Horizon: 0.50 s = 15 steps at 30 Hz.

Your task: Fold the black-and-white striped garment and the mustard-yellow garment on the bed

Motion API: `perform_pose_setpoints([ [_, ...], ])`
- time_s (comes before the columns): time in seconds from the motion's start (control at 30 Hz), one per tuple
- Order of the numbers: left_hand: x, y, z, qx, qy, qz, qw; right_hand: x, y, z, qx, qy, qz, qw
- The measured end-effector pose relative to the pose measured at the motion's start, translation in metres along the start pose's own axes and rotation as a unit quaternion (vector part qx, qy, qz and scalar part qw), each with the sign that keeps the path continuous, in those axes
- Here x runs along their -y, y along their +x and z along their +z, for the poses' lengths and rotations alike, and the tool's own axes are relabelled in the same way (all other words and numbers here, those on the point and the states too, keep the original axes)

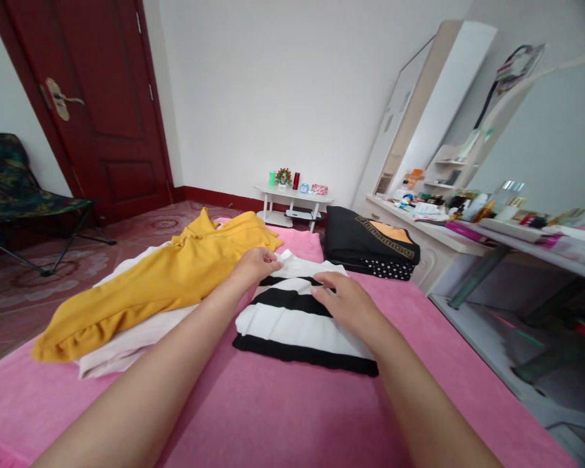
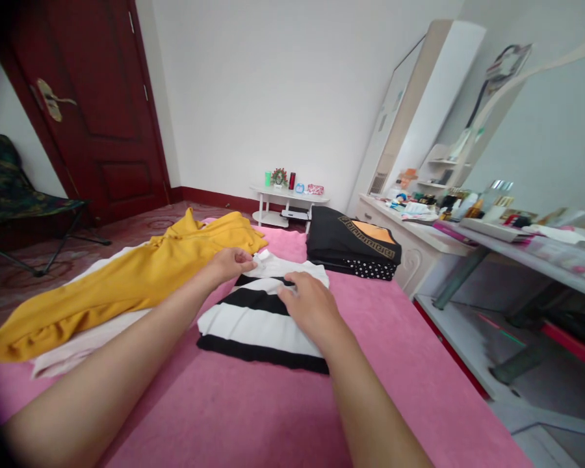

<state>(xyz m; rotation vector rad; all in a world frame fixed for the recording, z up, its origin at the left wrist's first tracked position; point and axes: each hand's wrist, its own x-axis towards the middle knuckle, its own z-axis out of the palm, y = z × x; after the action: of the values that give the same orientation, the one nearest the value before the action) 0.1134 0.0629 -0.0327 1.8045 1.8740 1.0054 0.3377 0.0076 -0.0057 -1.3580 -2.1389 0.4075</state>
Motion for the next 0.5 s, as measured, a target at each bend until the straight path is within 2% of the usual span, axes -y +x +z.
perform_pose_setpoints([
  [0.07, -0.028, -0.014, -0.019, 0.064, -0.019, 0.046, 0.997, 0.010, -0.006, 0.005, 0.015, -0.062, -0.005, 0.998],
  [0.13, -0.061, -0.035, -0.036, 0.087, -0.004, 0.112, 0.990, 0.018, -0.010, 0.003, -0.004, -0.087, -0.019, 0.996],
  [0.2, -0.088, -0.058, -0.044, 0.070, 0.029, 0.185, 0.980, 0.025, -0.011, -0.004, -0.068, -0.088, -0.049, 0.993],
  [0.27, -0.099, -0.075, -0.036, 0.022, 0.035, 0.233, 0.971, 0.027, -0.011, -0.006, -0.135, -0.087, -0.075, 0.984],
  [0.33, -0.089, -0.085, -0.012, 0.011, 0.062, 0.238, 0.969, 0.021, -0.013, 0.006, -0.149, -0.104, -0.062, 0.981],
  [0.37, -0.077, -0.088, 0.003, 0.033, 0.089, 0.229, 0.969, 0.014, -0.015, 0.016, -0.121, -0.118, -0.040, 0.985],
  [0.43, -0.051, -0.091, 0.032, 0.107, 0.142, 0.206, 0.962, -0.002, -0.020, 0.040, -0.026, -0.145, 0.012, 0.989],
  [0.5, -0.030, -0.091, 0.050, 0.148, 0.174, 0.205, 0.952, -0.016, -0.024, 0.060, 0.046, -0.166, 0.041, 0.984],
])
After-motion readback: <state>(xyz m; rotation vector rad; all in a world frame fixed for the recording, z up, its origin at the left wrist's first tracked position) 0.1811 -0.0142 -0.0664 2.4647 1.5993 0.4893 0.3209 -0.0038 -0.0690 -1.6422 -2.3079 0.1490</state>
